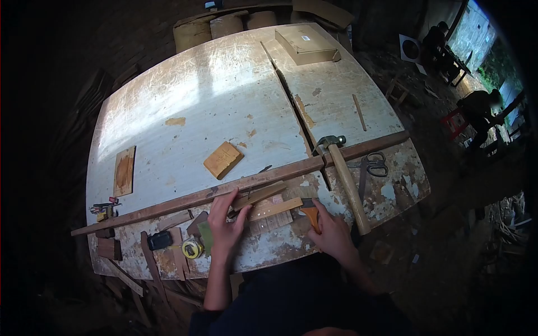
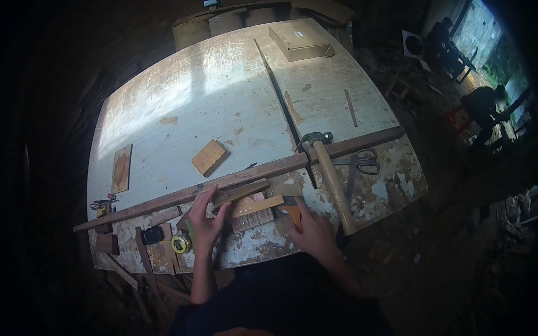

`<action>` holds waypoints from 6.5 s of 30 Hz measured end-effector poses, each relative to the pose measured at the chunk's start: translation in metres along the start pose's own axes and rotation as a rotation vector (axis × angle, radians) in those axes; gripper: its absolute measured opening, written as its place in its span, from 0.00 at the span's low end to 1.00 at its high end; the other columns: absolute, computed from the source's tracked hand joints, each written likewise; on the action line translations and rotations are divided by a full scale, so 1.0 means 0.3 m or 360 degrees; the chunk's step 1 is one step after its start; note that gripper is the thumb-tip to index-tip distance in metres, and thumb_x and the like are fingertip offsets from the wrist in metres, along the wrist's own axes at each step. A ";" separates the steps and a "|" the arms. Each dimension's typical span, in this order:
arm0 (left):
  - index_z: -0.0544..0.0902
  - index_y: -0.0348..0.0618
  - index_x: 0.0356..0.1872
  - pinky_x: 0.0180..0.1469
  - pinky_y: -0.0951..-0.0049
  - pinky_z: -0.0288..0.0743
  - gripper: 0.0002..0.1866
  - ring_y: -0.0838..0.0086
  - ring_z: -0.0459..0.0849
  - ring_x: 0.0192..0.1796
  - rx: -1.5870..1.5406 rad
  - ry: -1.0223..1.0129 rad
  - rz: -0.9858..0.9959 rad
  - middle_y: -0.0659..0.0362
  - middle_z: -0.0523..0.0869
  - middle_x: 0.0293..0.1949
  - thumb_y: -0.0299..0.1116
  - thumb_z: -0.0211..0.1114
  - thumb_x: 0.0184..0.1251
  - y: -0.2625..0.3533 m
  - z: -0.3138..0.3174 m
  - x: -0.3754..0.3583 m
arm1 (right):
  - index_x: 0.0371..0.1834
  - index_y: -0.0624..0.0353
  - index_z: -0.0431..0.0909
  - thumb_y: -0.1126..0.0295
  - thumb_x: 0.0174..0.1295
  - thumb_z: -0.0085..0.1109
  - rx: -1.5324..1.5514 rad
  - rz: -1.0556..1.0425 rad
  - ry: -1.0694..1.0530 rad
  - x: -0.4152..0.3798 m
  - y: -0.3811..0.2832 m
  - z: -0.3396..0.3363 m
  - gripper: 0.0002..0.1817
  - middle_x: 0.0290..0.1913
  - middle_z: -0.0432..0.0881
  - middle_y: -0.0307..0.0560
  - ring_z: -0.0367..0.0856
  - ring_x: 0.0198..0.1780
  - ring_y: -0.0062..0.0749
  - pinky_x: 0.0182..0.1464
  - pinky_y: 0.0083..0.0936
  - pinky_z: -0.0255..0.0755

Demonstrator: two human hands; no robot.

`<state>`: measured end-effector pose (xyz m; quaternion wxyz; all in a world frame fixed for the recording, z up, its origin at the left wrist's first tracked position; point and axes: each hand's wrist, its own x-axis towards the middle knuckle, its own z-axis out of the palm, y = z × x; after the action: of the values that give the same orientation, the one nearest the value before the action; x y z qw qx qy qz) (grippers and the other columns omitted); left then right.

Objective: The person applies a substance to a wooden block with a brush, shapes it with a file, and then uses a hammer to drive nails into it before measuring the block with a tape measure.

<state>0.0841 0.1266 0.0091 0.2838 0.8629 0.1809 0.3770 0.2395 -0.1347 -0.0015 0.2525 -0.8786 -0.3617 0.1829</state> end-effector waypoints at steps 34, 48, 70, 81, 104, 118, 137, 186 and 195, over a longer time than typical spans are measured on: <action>0.51 0.30 0.88 0.84 0.45 0.61 0.58 0.38 0.67 0.83 -0.0229 -0.0042 -0.0278 0.33 0.65 0.83 0.31 0.82 0.64 0.038 0.152 -0.334 | 0.61 0.57 0.88 0.61 0.64 0.82 0.0673 -0.1031 -0.0029 0.092 -0.191 -0.115 0.24 0.47 0.91 0.50 0.94 0.45 0.42 0.45 0.35 0.85; 0.52 0.31 0.88 0.83 0.44 0.63 0.56 0.37 0.69 0.82 -0.0163 -0.0053 -0.0212 0.34 0.66 0.83 0.32 0.81 0.66 0.039 0.141 -0.325 | 0.52 0.55 0.94 0.67 0.63 0.81 0.0322 -0.1213 0.0403 0.131 -0.275 -0.026 0.15 0.47 0.92 0.44 0.93 0.49 0.38 0.51 0.33 0.86; 0.54 0.32 0.88 0.81 0.46 0.68 0.60 0.38 0.73 0.80 -0.0266 -0.0009 -0.0171 0.35 0.70 0.81 0.34 0.86 0.60 0.041 0.128 -0.317 | 0.64 0.58 0.89 0.74 0.70 0.69 0.0407 -0.1442 -0.0196 0.117 -0.212 0.054 0.19 0.69 0.89 0.48 0.83 0.75 0.47 0.81 0.50 0.74; 0.58 0.32 0.86 0.81 0.47 0.68 0.56 0.39 0.71 0.81 -0.0205 -0.0007 -0.0206 0.35 0.69 0.82 0.30 0.84 0.61 0.032 0.139 -0.323 | 0.64 0.59 0.88 0.72 0.70 0.69 0.0310 -0.1107 0.0072 0.171 -0.193 0.000 0.20 0.72 0.86 0.51 0.84 0.74 0.47 0.79 0.44 0.76; 0.69 0.36 0.82 0.79 0.47 0.72 0.48 0.39 0.73 0.81 -0.0307 0.0015 -0.0225 0.35 0.71 0.80 0.27 0.83 0.60 0.031 0.131 -0.319 | 0.61 0.57 0.89 0.71 0.68 0.71 0.0364 -0.1311 0.0057 0.102 -0.201 0.064 0.17 0.69 0.88 0.46 0.84 0.74 0.47 0.77 0.47 0.80; 0.72 0.34 0.80 0.78 0.50 0.73 0.45 0.42 0.75 0.80 -0.0294 0.0035 -0.0234 0.34 0.72 0.80 0.28 0.82 0.60 0.025 0.131 -0.316 | 0.58 0.59 0.88 0.74 0.64 0.75 0.0270 -0.1377 0.0044 0.052 -0.186 0.074 0.19 0.68 0.89 0.49 0.85 0.72 0.49 0.73 0.45 0.83; 0.88 0.35 0.58 0.80 0.50 0.73 0.19 0.46 0.78 0.78 -0.0440 0.0228 -0.0361 0.38 0.75 0.76 0.22 0.78 0.66 0.014 0.131 -0.334 | 0.58 0.62 0.88 0.77 0.67 0.73 0.0696 -0.1032 0.0204 0.081 -0.107 -0.031 0.16 0.65 0.91 0.52 0.88 0.71 0.50 0.72 0.44 0.83; 0.66 0.35 0.85 0.64 0.58 0.84 0.34 0.49 0.93 0.60 -0.0430 -0.0005 -0.0502 0.42 0.90 0.65 0.26 0.64 0.81 0.046 0.089 -0.193 | 0.58 0.58 0.90 0.71 0.63 0.78 0.0444 -0.1335 0.0367 0.160 -0.262 -0.026 0.19 0.64 0.92 0.51 0.92 0.65 0.49 0.65 0.42 0.90; 0.63 0.36 0.86 0.66 0.56 0.82 0.41 0.48 0.91 0.65 -0.0395 -0.0025 -0.0420 0.38 0.87 0.68 0.29 0.72 0.76 -0.003 0.108 -0.212 | 0.59 0.55 0.89 0.67 0.69 0.75 0.0399 -0.1059 0.0509 0.162 -0.215 -0.021 0.16 0.65 0.92 0.47 0.93 0.62 0.47 0.60 0.38 0.91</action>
<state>0.0671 0.0824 -0.0442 0.4365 0.7930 0.2425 0.3490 0.2402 -0.0619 0.0339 0.4566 -0.6931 -0.5577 -0.0056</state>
